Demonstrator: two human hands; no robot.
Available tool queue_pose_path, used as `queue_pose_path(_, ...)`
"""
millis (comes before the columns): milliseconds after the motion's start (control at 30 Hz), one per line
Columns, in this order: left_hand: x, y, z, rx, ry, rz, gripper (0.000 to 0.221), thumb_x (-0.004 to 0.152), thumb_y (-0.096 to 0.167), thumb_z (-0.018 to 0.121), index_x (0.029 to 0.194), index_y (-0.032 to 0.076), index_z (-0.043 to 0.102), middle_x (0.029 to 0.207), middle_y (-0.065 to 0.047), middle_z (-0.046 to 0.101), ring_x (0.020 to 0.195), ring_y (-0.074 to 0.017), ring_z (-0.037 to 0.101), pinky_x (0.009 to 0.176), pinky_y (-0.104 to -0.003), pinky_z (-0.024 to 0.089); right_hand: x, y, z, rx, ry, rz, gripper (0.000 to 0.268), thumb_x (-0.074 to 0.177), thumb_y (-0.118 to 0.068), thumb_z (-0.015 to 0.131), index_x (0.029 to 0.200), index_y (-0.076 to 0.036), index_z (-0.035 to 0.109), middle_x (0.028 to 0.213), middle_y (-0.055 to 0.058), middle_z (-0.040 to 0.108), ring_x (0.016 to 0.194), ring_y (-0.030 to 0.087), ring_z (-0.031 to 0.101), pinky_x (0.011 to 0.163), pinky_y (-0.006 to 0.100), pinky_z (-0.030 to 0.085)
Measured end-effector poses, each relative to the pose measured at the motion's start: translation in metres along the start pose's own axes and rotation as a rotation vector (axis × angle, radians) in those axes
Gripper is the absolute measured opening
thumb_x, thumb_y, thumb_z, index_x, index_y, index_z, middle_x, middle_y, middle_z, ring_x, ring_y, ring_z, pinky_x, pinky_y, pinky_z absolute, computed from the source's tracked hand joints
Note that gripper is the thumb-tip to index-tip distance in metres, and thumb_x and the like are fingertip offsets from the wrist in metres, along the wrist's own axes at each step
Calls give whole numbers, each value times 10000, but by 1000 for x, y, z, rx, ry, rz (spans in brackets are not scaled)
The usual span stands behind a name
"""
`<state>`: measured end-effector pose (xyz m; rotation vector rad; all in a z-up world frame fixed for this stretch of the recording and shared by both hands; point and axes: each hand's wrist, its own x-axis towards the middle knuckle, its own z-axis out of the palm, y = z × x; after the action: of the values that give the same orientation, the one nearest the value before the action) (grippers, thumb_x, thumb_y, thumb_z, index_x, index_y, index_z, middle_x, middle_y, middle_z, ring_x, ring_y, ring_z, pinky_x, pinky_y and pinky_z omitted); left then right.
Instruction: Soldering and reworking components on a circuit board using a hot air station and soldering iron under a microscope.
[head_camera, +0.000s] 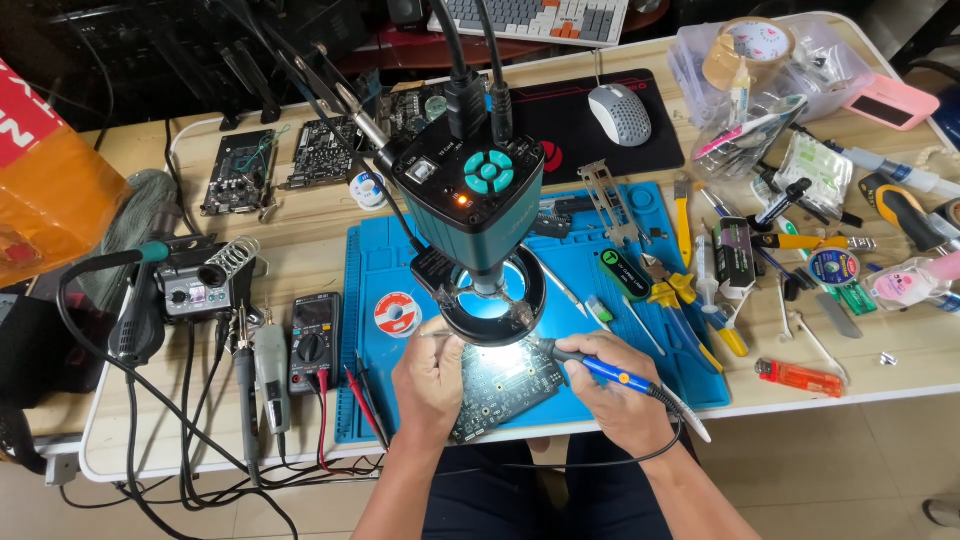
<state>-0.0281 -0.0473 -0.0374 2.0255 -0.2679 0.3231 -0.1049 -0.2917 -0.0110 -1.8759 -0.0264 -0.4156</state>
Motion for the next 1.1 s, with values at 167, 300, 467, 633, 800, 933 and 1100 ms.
queue_pose_path(167, 1, 3, -4, 33, 12, 26, 330, 1090, 318, 600, 1315, 117, 733, 1201, -26, 831, 1047, -206, 813, 862, -360, 625, 1, 0, 0, -7, 0, 16, 272, 980, -281, 710, 1113, -76, 830, 1095, 73, 848, 994, 204, 816, 896, 330, 685)
queue_pose_path(300, 3, 20, -8, -22, 191, 217, 219, 1156, 196, 535, 1285, 55, 643, 1184, -111, 792, 925, -256, 798, 804, -356, 664, 0, 3, 1, 49, 33, -34, 192, 981, -191, 761, 1090, -50, 832, 1022, 109, 829, 935, 227, 814, 845, 378, 675)
queue_pose_path(467, 18, 15, -17, -6, 216, 321, 195, 1197, 154, 448, 1298, 50, 579, 1223, -92, 791, 1007, -315, 835, 849, -401, 730, 2, 4, 1, 65, 26, -103, 132, 986, -114, 789, 1084, -39, 838, 948, 133, 818, 888, 266, 825, 825, 405, 666)
queue_pose_path(633, 21, 2, -20, 219, 24, 215, 249, 1206, 200, 506, 1443, 128, 523, 1278, -119, 761, 1130, -377, 787, 936, -507, 711, 3, 1, 0, 7, 16, -160, 99, 1008, -42, 748, 1072, -23, 820, 975, 138, 819, 882, 283, 837, 861, 400, 669)
queue_pose_path(800, 26, -4, -11, 260, -37, 105, 245, 1168, 225, 602, 1299, 19, 582, 1275, -266, 757, 1096, -480, 767, 891, -622, 679, 4, -2, 0, 41, 22, -148, 98, 1016, -43, 743, 1075, -24, 818, 965, 138, 815, 884, 276, 839, 844, 400, 673)
queue_pose_path(933, 21, -16, -8, 280, -19, 85, 261, 1147, 277, 653, 1333, 96, 680, 1224, -147, 795, 1068, -385, 793, 910, -521, 684, 4, 1, -2, 41, -3, -125, 116, 1025, -64, 733, 1103, -35, 814, 963, 110, 813, 907, 246, 843, 843, 388, 677)
queue_pose_path(1100, -1, -11, 1, 185, 19, -37, 290, 1099, 353, 707, 1208, 90, 756, 1102, -136, 838, 1013, -366, 812, 879, -512, 676, 3, 5, -1, 28, 8, -169, 108, 1019, -72, 748, 1093, -40, 820, 972, 111, 817, 915, 264, 844, 876, 386, 672)
